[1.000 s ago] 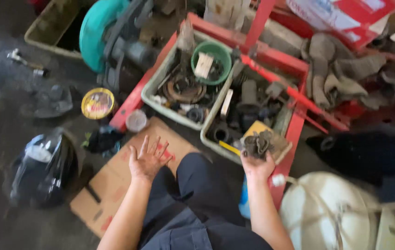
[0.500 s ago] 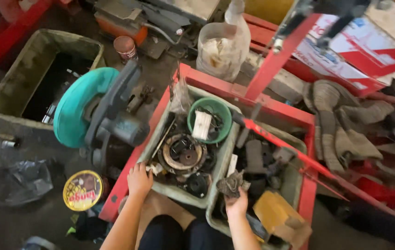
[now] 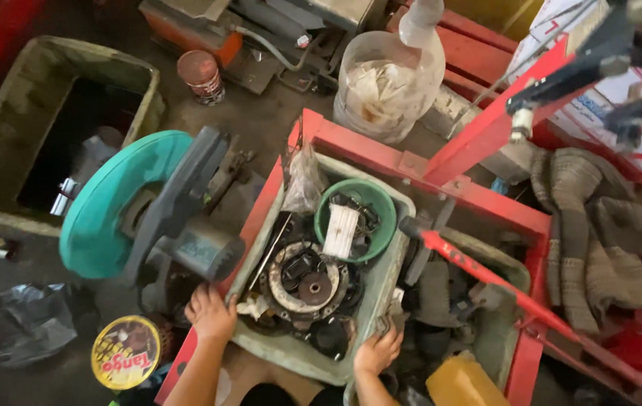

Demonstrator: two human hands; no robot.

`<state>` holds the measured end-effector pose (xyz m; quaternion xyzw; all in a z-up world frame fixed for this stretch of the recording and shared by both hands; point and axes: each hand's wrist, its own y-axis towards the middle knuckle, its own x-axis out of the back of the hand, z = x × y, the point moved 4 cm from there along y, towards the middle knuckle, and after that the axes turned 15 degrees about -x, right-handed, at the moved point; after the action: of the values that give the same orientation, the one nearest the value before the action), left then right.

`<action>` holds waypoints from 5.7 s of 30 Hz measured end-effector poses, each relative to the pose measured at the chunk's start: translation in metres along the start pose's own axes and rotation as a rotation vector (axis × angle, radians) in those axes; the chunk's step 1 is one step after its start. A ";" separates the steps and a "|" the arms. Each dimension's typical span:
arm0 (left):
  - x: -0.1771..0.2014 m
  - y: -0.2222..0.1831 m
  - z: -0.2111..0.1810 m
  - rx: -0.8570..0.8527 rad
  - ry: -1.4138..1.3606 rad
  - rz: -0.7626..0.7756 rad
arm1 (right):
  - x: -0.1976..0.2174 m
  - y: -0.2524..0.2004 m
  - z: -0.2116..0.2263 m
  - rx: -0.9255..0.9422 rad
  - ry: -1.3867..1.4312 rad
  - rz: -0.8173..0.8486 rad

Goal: Cleaning a large air compressor with a rag and then sorting through various mechanical parts in bins.

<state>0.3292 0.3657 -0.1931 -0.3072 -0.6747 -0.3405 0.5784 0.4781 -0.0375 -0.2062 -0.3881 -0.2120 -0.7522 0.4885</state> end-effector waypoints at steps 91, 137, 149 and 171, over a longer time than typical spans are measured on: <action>0.013 -0.048 -0.083 -0.521 -0.145 -0.234 | 0.096 -0.122 -0.009 0.406 -0.001 0.189; 0.026 -0.046 -0.088 -0.530 -0.147 -0.246 | 0.028 0.016 0.054 0.442 -0.004 -0.015; 0.017 -0.049 -0.084 -0.541 -0.181 -0.256 | 0.072 -0.124 -0.038 0.456 0.144 0.008; 0.041 -0.046 -0.088 -0.564 -0.181 -0.234 | -0.013 0.075 0.089 0.436 -0.043 -0.158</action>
<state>0.3363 0.2675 -0.1486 -0.4049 -0.6332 -0.5497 0.3646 0.5816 -0.0009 -0.1669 -0.2714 -0.4094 -0.7162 0.4957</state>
